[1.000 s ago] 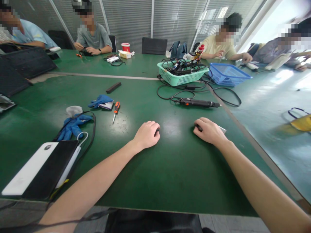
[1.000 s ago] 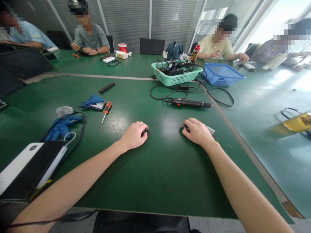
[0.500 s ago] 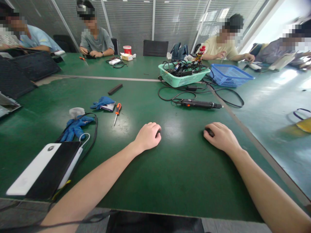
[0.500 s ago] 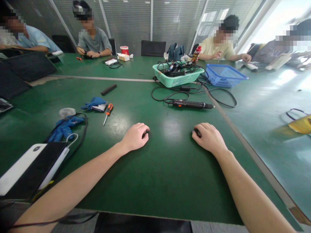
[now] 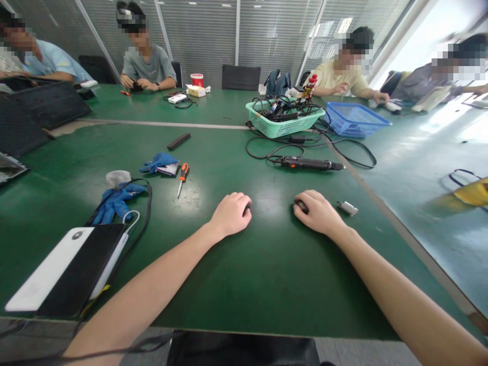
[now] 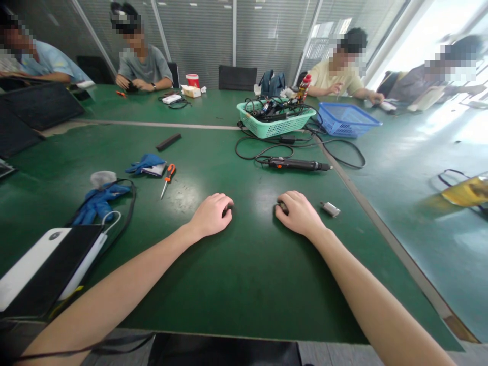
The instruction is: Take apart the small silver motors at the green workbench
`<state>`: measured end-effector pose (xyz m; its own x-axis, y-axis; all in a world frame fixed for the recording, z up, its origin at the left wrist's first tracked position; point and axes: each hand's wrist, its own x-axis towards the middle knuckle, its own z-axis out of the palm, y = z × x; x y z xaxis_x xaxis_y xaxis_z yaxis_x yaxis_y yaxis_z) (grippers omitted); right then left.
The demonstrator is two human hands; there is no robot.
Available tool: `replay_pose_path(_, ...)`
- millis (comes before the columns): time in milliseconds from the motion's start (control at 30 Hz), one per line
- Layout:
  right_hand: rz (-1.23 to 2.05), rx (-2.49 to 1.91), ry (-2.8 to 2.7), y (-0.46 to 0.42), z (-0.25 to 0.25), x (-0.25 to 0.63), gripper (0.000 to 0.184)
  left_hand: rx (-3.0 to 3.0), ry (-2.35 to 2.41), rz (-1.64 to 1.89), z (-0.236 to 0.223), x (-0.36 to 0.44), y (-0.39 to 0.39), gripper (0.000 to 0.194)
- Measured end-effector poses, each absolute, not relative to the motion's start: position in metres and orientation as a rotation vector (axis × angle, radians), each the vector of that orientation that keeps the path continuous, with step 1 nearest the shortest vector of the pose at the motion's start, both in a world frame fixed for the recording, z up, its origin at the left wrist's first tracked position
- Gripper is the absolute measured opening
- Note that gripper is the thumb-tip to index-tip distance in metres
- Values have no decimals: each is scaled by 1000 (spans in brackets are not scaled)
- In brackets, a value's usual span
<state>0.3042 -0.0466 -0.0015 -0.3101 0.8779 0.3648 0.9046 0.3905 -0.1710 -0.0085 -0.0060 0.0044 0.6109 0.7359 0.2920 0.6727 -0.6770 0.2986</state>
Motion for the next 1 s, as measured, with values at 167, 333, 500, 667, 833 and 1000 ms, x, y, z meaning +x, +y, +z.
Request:
replay_pose_path(167,-49,-1336,-2323,-29,-1,218,11,2689,1189,573,5,-7,-7,15)
replay_pose_path(333,129,-1237,-2311,-25,7,184,19,2638,1243,609,8,-6,-9,21)
replay_pose_path(500,101,-1419,-2072,-46,14,235,34,2645,1196,622,10,-8,-12,33)
replay_pose_path(667,-323,-2198,-1729,-65,0,323,52,2663,1122,631,8,-10,-10,37)
replay_pose_path(833,-134,-2335,-1844,-62,-11,327,24,2675,1130,586,6,-9,-8,29)
replay_pose_path(1000,142,-1603,-2336,-68,11,260,44,2661,1253,585,6,-7,-9,26)
